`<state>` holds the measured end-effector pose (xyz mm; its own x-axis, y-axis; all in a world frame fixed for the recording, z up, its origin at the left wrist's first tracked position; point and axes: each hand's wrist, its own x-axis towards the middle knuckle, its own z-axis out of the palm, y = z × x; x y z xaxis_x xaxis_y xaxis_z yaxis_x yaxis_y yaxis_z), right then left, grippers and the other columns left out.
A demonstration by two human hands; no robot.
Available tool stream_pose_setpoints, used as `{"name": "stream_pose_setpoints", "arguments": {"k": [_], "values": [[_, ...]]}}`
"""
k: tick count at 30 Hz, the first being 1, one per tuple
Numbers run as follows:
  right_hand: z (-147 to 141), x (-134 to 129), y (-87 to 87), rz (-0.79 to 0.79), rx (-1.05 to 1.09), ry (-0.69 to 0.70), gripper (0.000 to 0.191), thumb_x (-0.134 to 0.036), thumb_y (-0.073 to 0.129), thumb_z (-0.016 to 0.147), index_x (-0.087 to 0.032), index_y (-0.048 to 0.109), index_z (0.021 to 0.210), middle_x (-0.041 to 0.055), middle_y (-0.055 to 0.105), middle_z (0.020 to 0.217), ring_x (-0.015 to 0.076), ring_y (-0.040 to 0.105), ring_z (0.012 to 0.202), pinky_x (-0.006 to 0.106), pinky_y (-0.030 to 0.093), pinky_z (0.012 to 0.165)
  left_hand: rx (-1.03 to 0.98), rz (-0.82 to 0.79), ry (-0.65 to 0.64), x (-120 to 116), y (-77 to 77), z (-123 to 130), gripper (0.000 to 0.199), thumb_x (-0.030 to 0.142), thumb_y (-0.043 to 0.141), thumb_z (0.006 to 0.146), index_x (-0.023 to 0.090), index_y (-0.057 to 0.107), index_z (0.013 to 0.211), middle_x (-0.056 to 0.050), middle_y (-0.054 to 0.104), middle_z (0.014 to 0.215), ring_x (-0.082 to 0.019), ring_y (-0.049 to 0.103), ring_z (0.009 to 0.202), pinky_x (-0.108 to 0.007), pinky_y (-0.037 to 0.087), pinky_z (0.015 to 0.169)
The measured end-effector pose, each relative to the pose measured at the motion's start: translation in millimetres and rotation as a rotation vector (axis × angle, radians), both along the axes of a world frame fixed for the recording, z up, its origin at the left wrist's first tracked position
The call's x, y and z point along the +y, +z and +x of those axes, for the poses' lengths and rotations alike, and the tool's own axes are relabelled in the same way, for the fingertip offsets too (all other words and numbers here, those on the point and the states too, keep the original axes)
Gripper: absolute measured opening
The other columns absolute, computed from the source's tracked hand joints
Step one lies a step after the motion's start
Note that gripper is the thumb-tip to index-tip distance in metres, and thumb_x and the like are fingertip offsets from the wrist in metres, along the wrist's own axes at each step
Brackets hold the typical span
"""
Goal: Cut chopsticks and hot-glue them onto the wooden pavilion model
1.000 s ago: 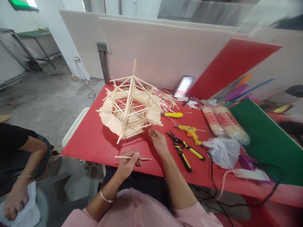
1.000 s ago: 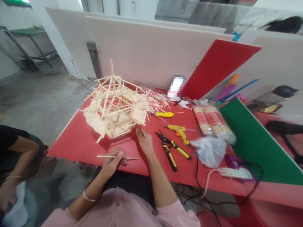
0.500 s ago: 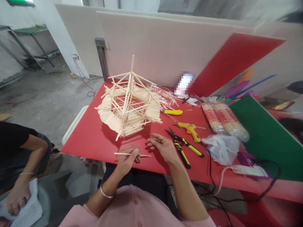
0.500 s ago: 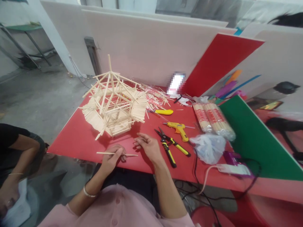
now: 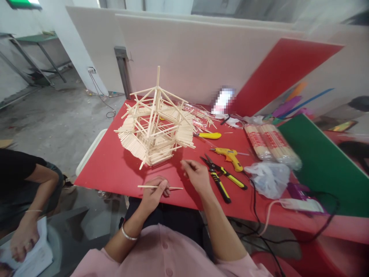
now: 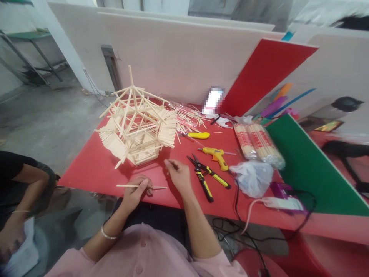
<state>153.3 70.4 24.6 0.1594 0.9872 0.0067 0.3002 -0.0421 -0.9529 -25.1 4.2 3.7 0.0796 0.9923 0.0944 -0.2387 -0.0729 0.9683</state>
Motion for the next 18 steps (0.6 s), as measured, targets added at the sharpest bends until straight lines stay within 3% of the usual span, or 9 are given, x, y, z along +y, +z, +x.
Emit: {"name": "stream_pose_setpoints", "arguments": {"k": [3,9,13,18], "values": [[-10.5,16.4,-10.0,-0.013,0.008,-0.005,0.054,-0.063,0.052,0.083,-0.014,0.071,0.07,0.0018,0.059,0.05,0.0138,0.053,0.047,0.026,0.04,0.047,0.006,0.0,-0.004,-0.5,0.9,0.2,0.037,0.04,0.053,0.094,0.013,0.065,0.073,-0.003,0.06,0.067,-0.01,0.06,0.052,-0.024,0.052,0.052],[-27.9,35.9,-13.8,0.018,-0.012,0.019,0.046,-0.053,0.066,0.073,-0.015,0.075,0.096,0.0071,0.076,0.086,0.0204,0.068,0.076,0.029,0.051,0.068,0.011,0.007,-0.007,0.8,3.9,0.3,0.037,0.039,0.054,0.094,0.013,0.065,0.071,-0.003,0.06,0.068,-0.01,0.059,0.052,-0.023,0.05,0.051],[-31.0,31.6,-6.3,0.033,-0.106,-0.032,0.042,-0.051,0.062,0.077,-0.015,0.077,0.09,0.0073,0.076,0.082,0.023,0.069,0.076,0.032,0.051,0.07,-0.002,-0.005,-0.025,2.1,5.4,0.1,0.036,0.039,0.053,0.094,0.013,0.065,0.072,-0.003,0.06,0.069,-0.01,0.059,0.053,-0.022,0.05,0.051],[-30.0,30.5,0.7,0.061,-0.249,-0.052,0.037,-0.049,0.06,0.079,-0.02,0.078,0.093,0.0069,0.077,0.09,0.0243,0.068,0.081,0.034,0.049,0.076,0.012,0.002,-0.029,1.6,6.4,-0.9,0.037,0.039,0.053,0.095,0.013,0.066,0.072,-0.004,0.06,0.068,-0.01,0.058,0.054,-0.022,0.05,0.051]]}}
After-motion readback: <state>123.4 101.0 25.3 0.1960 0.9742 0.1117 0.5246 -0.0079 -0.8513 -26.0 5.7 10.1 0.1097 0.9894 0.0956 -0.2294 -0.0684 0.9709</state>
